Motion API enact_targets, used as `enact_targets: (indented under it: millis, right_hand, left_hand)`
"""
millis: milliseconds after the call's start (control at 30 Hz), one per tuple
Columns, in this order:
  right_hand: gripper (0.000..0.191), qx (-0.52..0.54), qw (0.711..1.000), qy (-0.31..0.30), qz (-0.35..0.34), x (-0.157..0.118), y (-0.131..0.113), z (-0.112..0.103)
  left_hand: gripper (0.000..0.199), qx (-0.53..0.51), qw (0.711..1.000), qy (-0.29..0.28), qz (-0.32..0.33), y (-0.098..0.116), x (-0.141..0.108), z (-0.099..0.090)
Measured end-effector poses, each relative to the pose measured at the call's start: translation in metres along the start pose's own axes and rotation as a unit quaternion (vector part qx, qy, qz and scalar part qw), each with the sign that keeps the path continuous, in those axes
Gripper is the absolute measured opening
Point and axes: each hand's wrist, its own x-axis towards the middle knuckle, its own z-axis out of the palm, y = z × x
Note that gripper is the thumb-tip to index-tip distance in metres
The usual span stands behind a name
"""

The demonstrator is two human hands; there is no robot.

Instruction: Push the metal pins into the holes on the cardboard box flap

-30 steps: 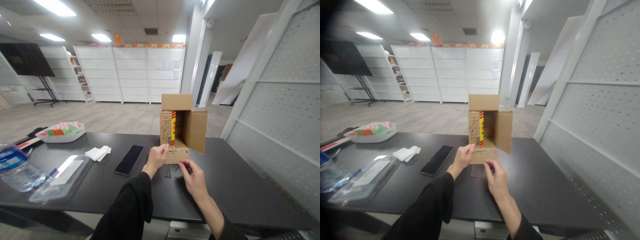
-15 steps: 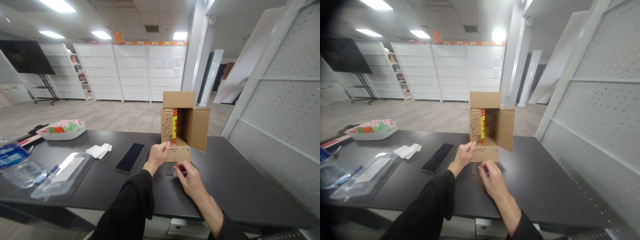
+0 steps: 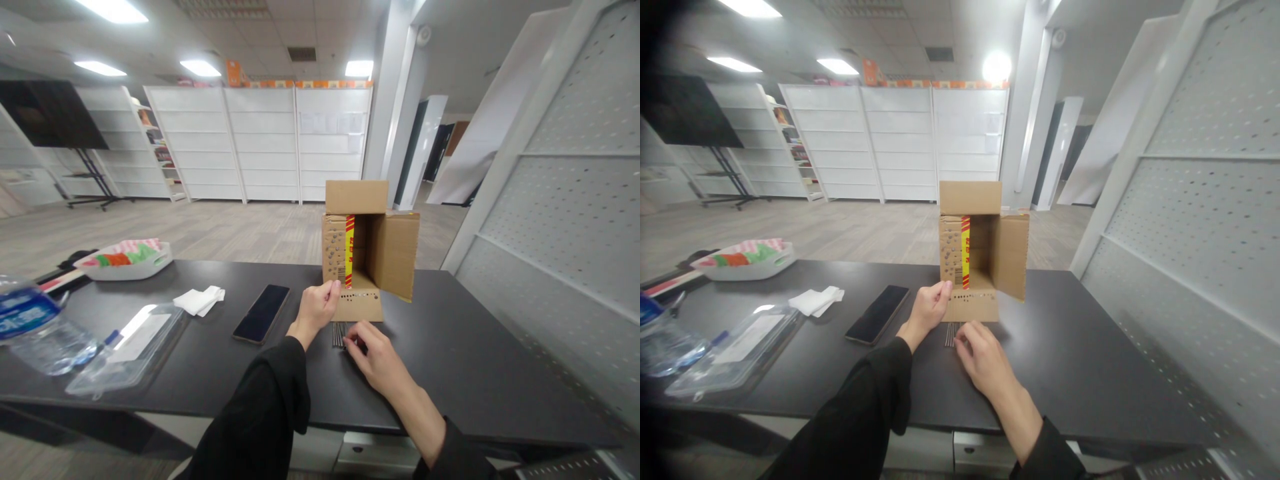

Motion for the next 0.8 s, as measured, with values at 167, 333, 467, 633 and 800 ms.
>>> enact_targets:
  millis: [167,333,467,633,800]
  right_hand:
    - [0.013,-0.007,1.0,-0.011,0.001,0.0001,0.0007,0.0008]
    - [0.013,-0.012,1.0,-0.018,0.004,0.0006,-0.0001,-0.0004]
    - [0.013,-0.021,1.0,-0.017,0.01,0.0008,-0.0022,-0.0015]
    - [0.013,-0.029,0.999,-0.026,0.013,0.0017,-0.0036,-0.0014]
    - [0.014,-0.041,0.999,-0.031,0.01,0.0022,-0.0051,-0.0015]
  left_hand:
    - [0.046,0.0,1.0,0.001,0.001,-0.0012,-0.0001,0.001]
    - [0.045,-0.003,1.0,0.001,0.004,-0.001,0.0001,0.0012]
    - [0.045,-0.002,1.0,0.005,0.006,0.0001,0.0003,0.0005]
    - [0.046,0.001,1.0,0.004,0.001,0.0009,0.0006,0.0002]
    - [0.046,0.006,1.0,0.004,-0.001,0.0005,0.0006,0.0004]
